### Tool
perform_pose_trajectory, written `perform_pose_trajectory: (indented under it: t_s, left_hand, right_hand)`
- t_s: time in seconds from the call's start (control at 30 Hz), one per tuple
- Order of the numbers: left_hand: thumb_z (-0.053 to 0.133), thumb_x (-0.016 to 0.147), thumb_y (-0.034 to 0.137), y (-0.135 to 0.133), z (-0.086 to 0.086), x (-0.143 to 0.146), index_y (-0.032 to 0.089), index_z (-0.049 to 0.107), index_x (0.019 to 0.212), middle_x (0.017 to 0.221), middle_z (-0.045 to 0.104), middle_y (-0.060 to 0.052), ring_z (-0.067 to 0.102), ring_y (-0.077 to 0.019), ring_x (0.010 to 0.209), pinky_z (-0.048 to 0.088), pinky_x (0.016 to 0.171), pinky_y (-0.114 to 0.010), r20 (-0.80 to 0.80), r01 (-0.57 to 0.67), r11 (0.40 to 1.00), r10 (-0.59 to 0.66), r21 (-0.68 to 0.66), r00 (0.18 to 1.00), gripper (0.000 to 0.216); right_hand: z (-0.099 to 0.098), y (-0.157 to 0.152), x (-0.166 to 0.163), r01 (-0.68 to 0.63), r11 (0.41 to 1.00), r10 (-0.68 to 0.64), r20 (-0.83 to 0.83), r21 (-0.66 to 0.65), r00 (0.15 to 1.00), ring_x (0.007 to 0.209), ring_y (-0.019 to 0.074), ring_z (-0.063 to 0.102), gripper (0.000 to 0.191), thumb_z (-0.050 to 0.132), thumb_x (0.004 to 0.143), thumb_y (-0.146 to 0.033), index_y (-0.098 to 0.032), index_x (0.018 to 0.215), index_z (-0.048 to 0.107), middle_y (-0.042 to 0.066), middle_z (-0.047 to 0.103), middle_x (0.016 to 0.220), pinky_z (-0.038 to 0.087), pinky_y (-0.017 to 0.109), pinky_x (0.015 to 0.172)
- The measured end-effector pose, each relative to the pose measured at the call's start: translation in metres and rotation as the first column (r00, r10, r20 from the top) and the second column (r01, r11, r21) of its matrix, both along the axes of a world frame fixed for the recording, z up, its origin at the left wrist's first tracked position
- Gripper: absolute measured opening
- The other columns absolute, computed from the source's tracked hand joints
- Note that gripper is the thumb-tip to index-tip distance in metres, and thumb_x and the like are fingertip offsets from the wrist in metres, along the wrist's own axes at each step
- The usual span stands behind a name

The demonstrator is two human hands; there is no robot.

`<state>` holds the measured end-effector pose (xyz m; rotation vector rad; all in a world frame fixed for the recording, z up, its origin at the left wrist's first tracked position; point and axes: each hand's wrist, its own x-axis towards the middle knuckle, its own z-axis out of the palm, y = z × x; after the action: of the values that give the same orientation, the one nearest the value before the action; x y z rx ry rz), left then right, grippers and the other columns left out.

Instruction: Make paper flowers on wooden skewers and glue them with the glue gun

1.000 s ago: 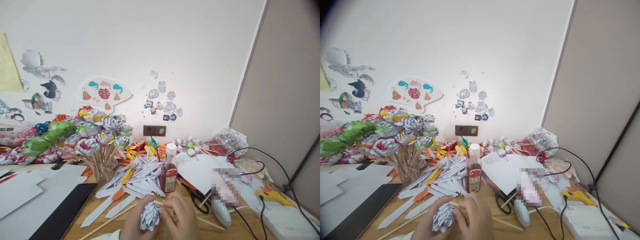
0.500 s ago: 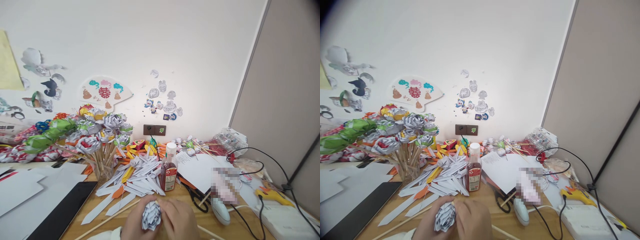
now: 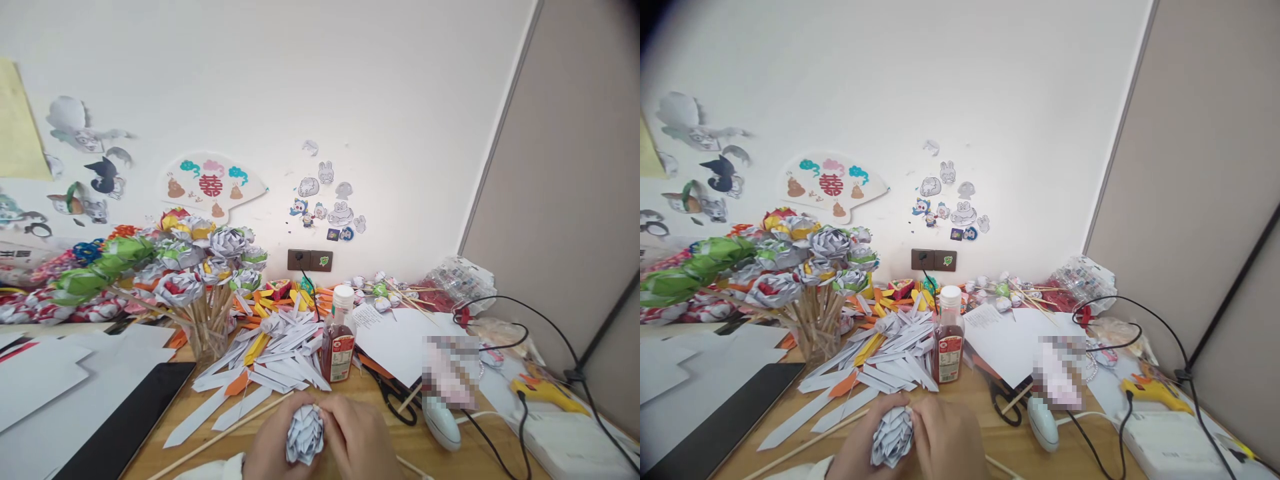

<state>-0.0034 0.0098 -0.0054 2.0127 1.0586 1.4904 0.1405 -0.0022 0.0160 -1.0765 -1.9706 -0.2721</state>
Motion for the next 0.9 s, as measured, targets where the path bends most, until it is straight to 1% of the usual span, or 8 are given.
perform_pose_trajectory:
  t_s: [0.13,0.2,0.33,0.4,0.53,0.63,0.73,0.9]
  left_hand:
    - [0.056,0.066,0.017,0.001,-0.003,-0.001,0.026,0.057,0.098,0.088,0.070,0.000,0.066,-0.0196,0.080,0.052,0.070,-0.027,-0.002,-0.011,1.000,0.011,0.021,1.000,0.033]
    - [0.055,0.065,0.015,0.002,-0.005,-0.001,0.026,0.056,0.099,0.090,0.070,-0.001,0.066,-0.0195,0.080,0.051,0.070,-0.027,-0.011,-0.012,1.000,0.012,0.028,1.000,0.036]
    - [0.054,0.065,0.014,0.004,-0.011,-0.003,0.027,0.056,0.100,0.091,0.070,0.000,0.067,-0.0196,0.082,0.051,0.071,-0.027,-0.034,-0.020,0.999,0.021,0.035,0.999,0.036]
    - [0.054,0.065,0.014,0.005,-0.012,-0.004,0.027,0.055,0.100,0.091,0.070,0.000,0.067,-0.0191,0.082,0.051,0.071,-0.026,-0.040,-0.025,0.999,0.027,0.042,0.999,0.037]
    - [0.053,0.064,0.011,0.005,-0.010,-0.004,0.027,0.055,0.101,0.090,0.070,0.000,0.067,-0.0179,0.080,0.052,0.070,-0.025,-0.048,0.002,0.998,0.001,0.067,0.999,0.040]
    - [0.052,0.064,0.010,0.006,-0.007,-0.005,0.026,0.054,0.102,0.091,0.070,0.000,0.067,-0.0177,0.082,0.052,0.071,-0.024,-0.073,0.004,0.996,0.003,0.089,0.997,0.041]
    - [0.051,0.064,0.008,0.007,-0.005,-0.006,0.025,0.052,0.104,0.094,0.070,0.000,0.067,-0.0176,0.085,0.053,0.072,-0.023,-0.133,0.016,0.994,-0.001,0.110,0.991,0.044]
    - [0.053,0.064,0.005,0.007,-0.005,-0.008,0.027,0.049,0.106,0.094,0.070,0.001,0.068,-0.0158,0.084,0.054,0.073,-0.021,-0.190,0.012,0.989,0.017,0.148,0.982,0.047]
  right_hand:
    - [-0.003,0.000,0.001,0.078,0.996,-0.076,-0.032,0.043,0.997,0.056,0.0167,0.061,0.021,0.036,0.093,-0.033,-0.021,0.096,0.053,0.001,0.066,0.069,0.037,0.025,0.050]
    - [-0.002,0.000,0.001,0.097,0.993,-0.094,-0.036,0.067,0.995,0.054,0.0168,0.060,0.018,0.039,0.092,-0.033,-0.022,0.094,0.053,0.000,0.065,0.067,0.037,0.025,0.049]
    - [0.001,-0.001,0.000,0.067,0.989,-0.063,-0.035,0.132,0.997,0.048,0.0157,0.057,0.025,0.032,0.094,-0.031,-0.023,0.081,0.052,-0.002,0.061,0.059,0.034,0.026,0.046]
    - [-0.001,0.000,0.001,0.069,0.989,-0.065,-0.031,0.134,0.997,0.049,0.0159,0.057,0.026,0.032,0.095,-0.031,-0.023,0.081,0.052,-0.002,0.062,0.059,0.034,0.026,0.046]
    - [-0.010,0.002,0.004,0.032,0.996,-0.032,0.005,0.081,0.999,0.054,0.0161,0.059,0.022,0.034,0.094,-0.030,-0.024,0.086,0.053,-0.002,0.065,0.067,0.035,0.026,0.049]
    - [-0.015,0.003,0.005,0.027,0.995,-0.026,-0.020,0.097,0.999,0.055,0.0159,0.059,0.024,0.032,0.095,-0.030,-0.024,0.088,0.054,-0.002,0.065,0.068,0.035,0.026,0.050]
    - [-0.017,0.004,0.004,0.027,0.992,-0.024,-0.021,0.123,0.999,0.055,0.0157,0.059,0.027,0.030,0.096,-0.031,-0.023,0.089,0.055,-0.002,0.065,0.068,0.035,0.026,0.050]
    - [-0.017,0.005,0.004,0.032,0.993,-0.030,-0.018,0.113,0.999,0.055,0.0155,0.059,0.028,0.029,0.096,-0.030,-0.023,0.088,0.055,-0.001,0.065,0.068,0.035,0.026,0.051]
